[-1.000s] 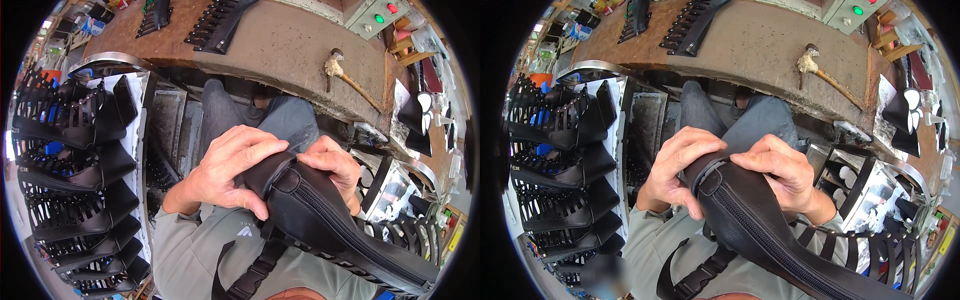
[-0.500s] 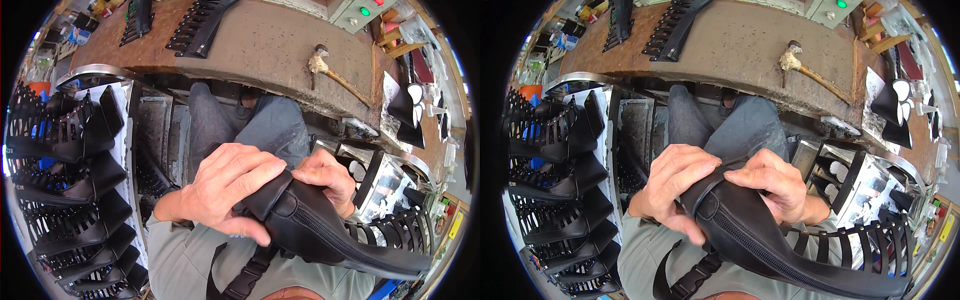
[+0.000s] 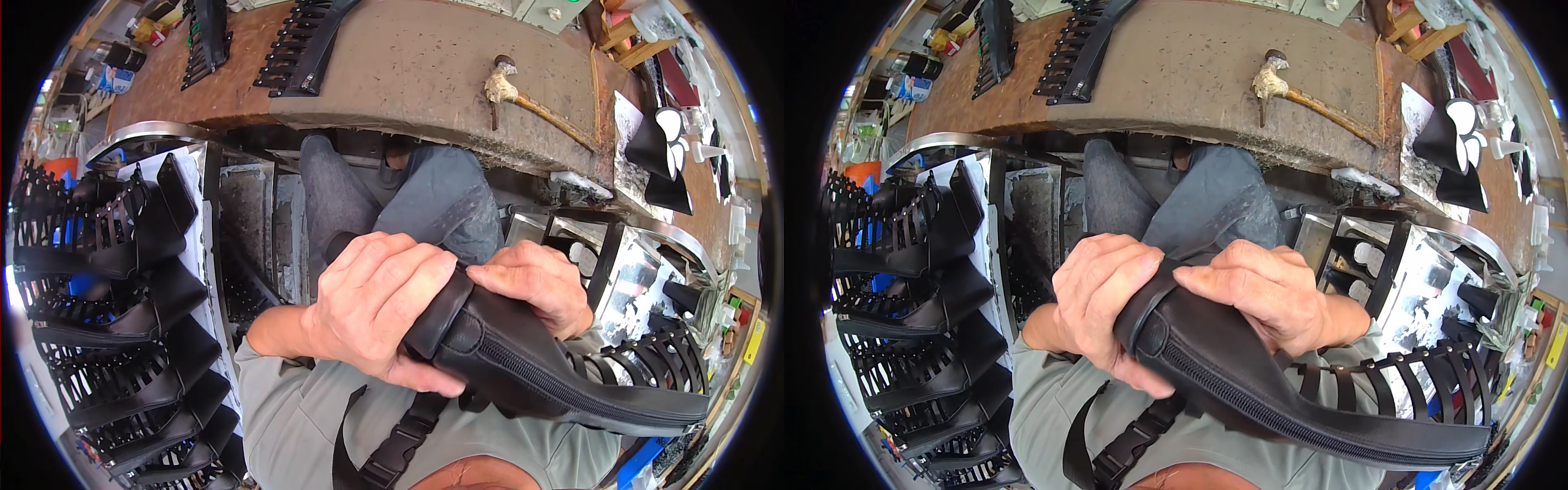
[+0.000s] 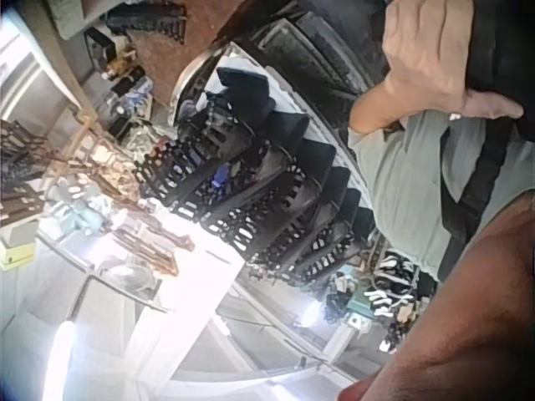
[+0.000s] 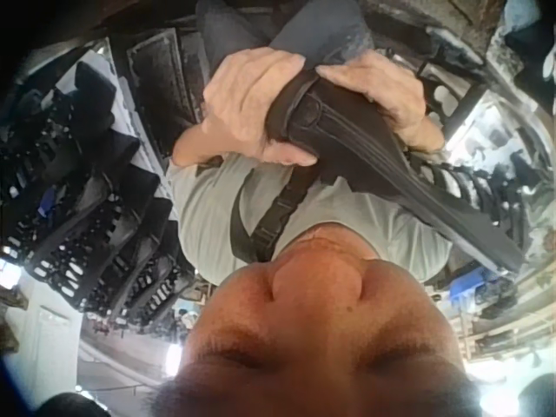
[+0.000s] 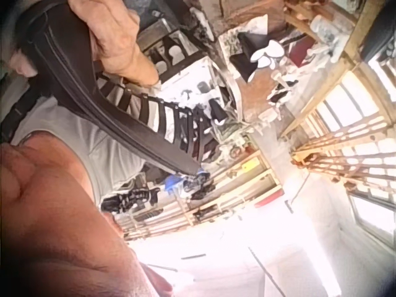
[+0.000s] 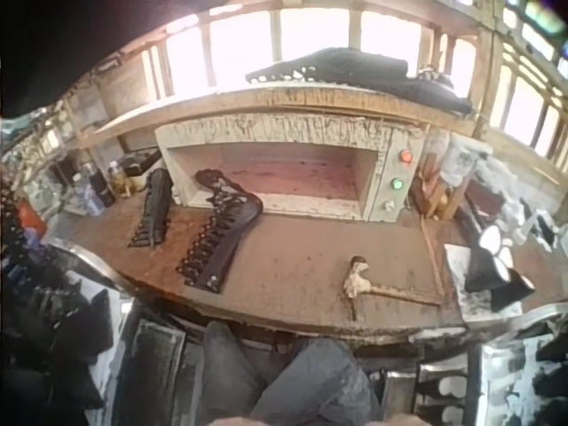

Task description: Assemble the upper straps and platform soles of high-top sandals using manual fitting and a hammer.

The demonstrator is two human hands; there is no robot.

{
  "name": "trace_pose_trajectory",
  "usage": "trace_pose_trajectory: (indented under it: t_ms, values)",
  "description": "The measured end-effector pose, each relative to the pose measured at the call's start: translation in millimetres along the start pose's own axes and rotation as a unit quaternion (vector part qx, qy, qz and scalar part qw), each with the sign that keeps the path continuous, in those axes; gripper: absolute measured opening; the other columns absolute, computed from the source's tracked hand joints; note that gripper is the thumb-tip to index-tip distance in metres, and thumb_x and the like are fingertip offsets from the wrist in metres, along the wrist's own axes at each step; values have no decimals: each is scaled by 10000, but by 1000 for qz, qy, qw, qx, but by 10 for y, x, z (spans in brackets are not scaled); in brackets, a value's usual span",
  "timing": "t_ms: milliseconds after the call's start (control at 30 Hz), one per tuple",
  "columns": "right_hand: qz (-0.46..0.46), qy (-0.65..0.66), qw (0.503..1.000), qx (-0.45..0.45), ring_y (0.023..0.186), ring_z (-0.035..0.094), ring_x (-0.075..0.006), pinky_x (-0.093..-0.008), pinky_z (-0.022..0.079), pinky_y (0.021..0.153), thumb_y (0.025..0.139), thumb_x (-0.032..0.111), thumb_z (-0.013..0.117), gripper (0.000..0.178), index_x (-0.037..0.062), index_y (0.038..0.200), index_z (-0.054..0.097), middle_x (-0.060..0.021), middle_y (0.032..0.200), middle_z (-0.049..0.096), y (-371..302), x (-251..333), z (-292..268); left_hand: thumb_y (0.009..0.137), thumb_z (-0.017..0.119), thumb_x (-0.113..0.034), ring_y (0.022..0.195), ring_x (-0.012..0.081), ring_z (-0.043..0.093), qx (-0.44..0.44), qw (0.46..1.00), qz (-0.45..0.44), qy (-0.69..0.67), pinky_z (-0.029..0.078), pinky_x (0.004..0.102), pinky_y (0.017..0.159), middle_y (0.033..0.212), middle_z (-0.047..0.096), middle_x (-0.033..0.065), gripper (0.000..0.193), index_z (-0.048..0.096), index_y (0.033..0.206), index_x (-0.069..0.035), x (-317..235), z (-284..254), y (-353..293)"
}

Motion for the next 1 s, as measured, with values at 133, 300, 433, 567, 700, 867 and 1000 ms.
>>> trace_pose_trajectory:
  t_ms: [133, 300, 433, 567, 700, 867, 1000]
  values:
    - [3, -84, 994, 69, 548, 614, -214, -296, 498, 478, 717, 158, 681, 370, -79, 995, 627, -107, 722, 590, 98, 84, -60, 706, 667, -504, 661, 317, 587, -12, 1000, 9, -1, 489, 386, 594, 855, 592, 192, 691, 562, 1001, 112, 41, 58, 25]
    - [56, -64, 988, 125, 624, 628, -222, -332, 502, 565, 672, 191, 697, 284, 22, 893, 638, -67, 748, 604, 284, -95, -129, 731, 630, -464, 635, 317, 580, -25, 999, 29, 0, 487, 383, 566, 799, 563, 190, 637, 553, 960, 125, 132, 79, 102]
    - [160, 110, 975, 108, 653, 623, -213, -295, 475, 573, 701, 203, 745, 251, 30, 839, 624, -57, 741, 615, 181, -431, 31, 737, 621, -449, 633, 324, 581, -24, 999, 5, 22, 491, 384, 579, 793, 564, 197, 614, 554, 956, 120, 198, 97, 32]
    - [343, 170, 924, -20, 689, 624, -154, -270, 464, 615, 808, 196, 672, 176, 38, 869, 625, -36, 743, 626, 263, -493, 29, 744, 656, -378, 669, 331, 600, -11, 996, -92, -7, 488, 386, 606, 792, 586, 175, 461, 564, 914, 41, 498, 70, 220]
    - [51, -192, 976, -84, 674, 624, -121, -249, 490, 572, 846, 125, 659, 85, 57, 891, 634, -5, 760, 629, 364, -650, -159, 868, 565, -467, 655, 242, 575, 18, 920, -346, -184, 457, 341, 633, 680, 565, 138, 524, 571, 888, 57, 821, 144, 339]
    - [479, 160, 858, 98, 567, 577, -167, -276, 464, 483, 747, 198, 794, 363, 23, 981, 578, -53, 744, 596, 101, -846, 89, 868, 622, -470, 773, 109, 510, -16, 880, -383, -282, 438, 283, 704, 811, 573, 38, 553, 568, 1002, 64, 891, 236, 27]
    - [475, 219, 850, 56, 577, 611, -182, -284, 478, 469, 650, 237, 874, 519, -10, 980, 559, -70, 718, 598, -174, -1042, 149, 772, 773, -357, 1069, 176, 550, 111, 887, -308, -327, 410, 308, 967, 1122, 589, 126, 760, 410, 1285, 70, 920, 202, -84]
Point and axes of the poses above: each hand's wrist, its own y-axis towards the middle knuckle, its own z-axis out of the palm, x = y × z, the point moved 4 cm from there along y, towards the middle knuckle
